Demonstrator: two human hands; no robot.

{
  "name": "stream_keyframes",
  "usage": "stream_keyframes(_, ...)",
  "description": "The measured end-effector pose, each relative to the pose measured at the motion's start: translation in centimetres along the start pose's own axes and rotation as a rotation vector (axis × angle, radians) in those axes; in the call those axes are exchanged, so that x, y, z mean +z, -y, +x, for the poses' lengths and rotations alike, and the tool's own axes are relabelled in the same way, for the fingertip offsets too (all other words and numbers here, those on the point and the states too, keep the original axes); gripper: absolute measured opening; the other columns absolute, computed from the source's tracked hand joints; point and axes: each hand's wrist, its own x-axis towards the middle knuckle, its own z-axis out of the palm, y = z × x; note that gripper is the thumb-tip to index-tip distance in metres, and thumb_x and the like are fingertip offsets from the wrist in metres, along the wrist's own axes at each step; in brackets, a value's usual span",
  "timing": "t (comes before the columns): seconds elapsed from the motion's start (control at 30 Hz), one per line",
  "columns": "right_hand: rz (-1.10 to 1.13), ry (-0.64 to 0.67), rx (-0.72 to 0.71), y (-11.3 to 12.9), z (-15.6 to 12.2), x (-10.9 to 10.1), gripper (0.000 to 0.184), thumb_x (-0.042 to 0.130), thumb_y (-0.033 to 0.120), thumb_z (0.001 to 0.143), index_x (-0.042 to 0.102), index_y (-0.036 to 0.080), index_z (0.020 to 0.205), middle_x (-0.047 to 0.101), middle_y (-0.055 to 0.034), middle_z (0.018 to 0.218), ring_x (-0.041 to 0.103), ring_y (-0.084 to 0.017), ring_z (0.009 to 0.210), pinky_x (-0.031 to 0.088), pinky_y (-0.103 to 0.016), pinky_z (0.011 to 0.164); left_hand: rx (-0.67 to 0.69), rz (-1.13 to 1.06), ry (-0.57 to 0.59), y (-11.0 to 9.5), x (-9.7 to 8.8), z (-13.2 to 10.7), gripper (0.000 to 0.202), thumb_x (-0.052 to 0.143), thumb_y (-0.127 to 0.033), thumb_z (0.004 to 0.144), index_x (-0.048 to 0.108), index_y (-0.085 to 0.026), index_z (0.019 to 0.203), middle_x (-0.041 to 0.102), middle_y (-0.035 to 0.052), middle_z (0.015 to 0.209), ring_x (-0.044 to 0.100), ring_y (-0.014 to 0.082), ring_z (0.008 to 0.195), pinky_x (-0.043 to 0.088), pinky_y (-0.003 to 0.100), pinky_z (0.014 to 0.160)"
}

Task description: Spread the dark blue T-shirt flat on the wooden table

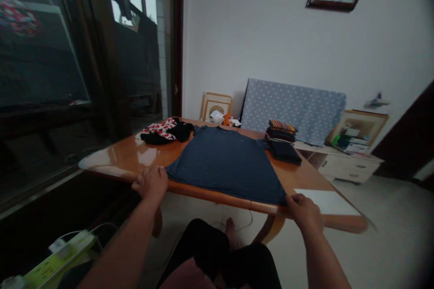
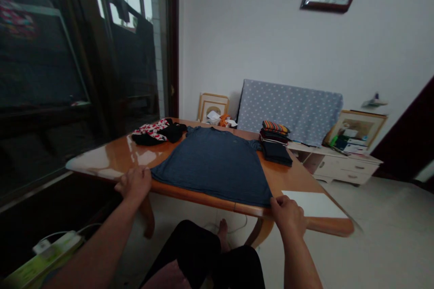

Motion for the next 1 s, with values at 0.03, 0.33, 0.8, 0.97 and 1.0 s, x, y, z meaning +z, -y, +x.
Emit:
stream_keyframes(0.03,-0.002,0.013,-0.007,-0.1,0.1,0.1,0.047,0.045,0.060,0.085,0.075,0.027,0.101,0.072,-0.0144,0.101,0.065,-0.036,0.098,0.048,-0.044,0.078,0.007,0.004,0.005,0.0,0.1,0.1,0.048,0.030,-0.045,0.098,0.070,-0.020,0.109,0.062,0.0175,0.121,0.050,0.0384,0.114,0.035,0.055,0.093)
stream_keyframes(0.33,0.019,0.055,0.016,-0.3,0.3,0.4,0.047,0.041,0.061,0.083,0.072,0.030,0.101,0.070,-0.0132,0.103,0.064,-0.039,0.100,0.047,-0.049,0.076,-0.002,0.019,-0.006,-0.2,1.3,1.3,0.031,0.053,-0.042,0.085,0.069,-0.020,0.099,0.064,0.0162,0.119,0.048,0.0387,0.121,0.024,0.058,0.102)
stream_keyframes(0.8,-0.013,0.060,0.042,-1.4,-0.3,-0.7,0.049,0.043,0.064,0.080,0.072,0.027,0.094,0.071,-0.0166,0.105,0.066,-0.039,0.099,0.049,-0.049,0.073,-0.055,-0.096,-0.107,1.3,0.1,-0.4,0.028,0.050,-0.038,0.087,0.059,-0.023,0.109,0.069,0.0103,0.103,0.057,0.0324,0.107,0.029,0.049,0.096)
stream_keyframes(0.97,-0.015,-0.039,0.020,-0.8,0.0,-1.0,0.046,0.048,0.059,0.080,0.071,0.026,0.103,0.070,-0.0159,0.106,0.065,-0.040,0.098,0.048,-0.049,0.074,0.028,-0.079,-0.151,0.0,-0.4,-0.6,0.034,0.048,-0.035,0.090,0.057,-0.019,0.119,0.063,0.0156,0.120,0.052,0.0352,0.117,0.031,0.050,0.096)
stream_keyframes(1.0,-0.008,-0.091,-0.010,-0.4,0.1,-1.1,0.045,0.048,0.057,0.081,0.070,0.027,0.105,0.070,-0.0148,0.108,0.064,-0.039,0.100,0.048,-0.049,0.075,0.053,-0.071,-0.159,-0.5,-0.6,-0.5,0.034,0.047,-0.035,0.091,0.058,-0.019,0.119,0.062,0.0158,0.122,0.051,0.0355,0.118,0.031,0.050,0.096)
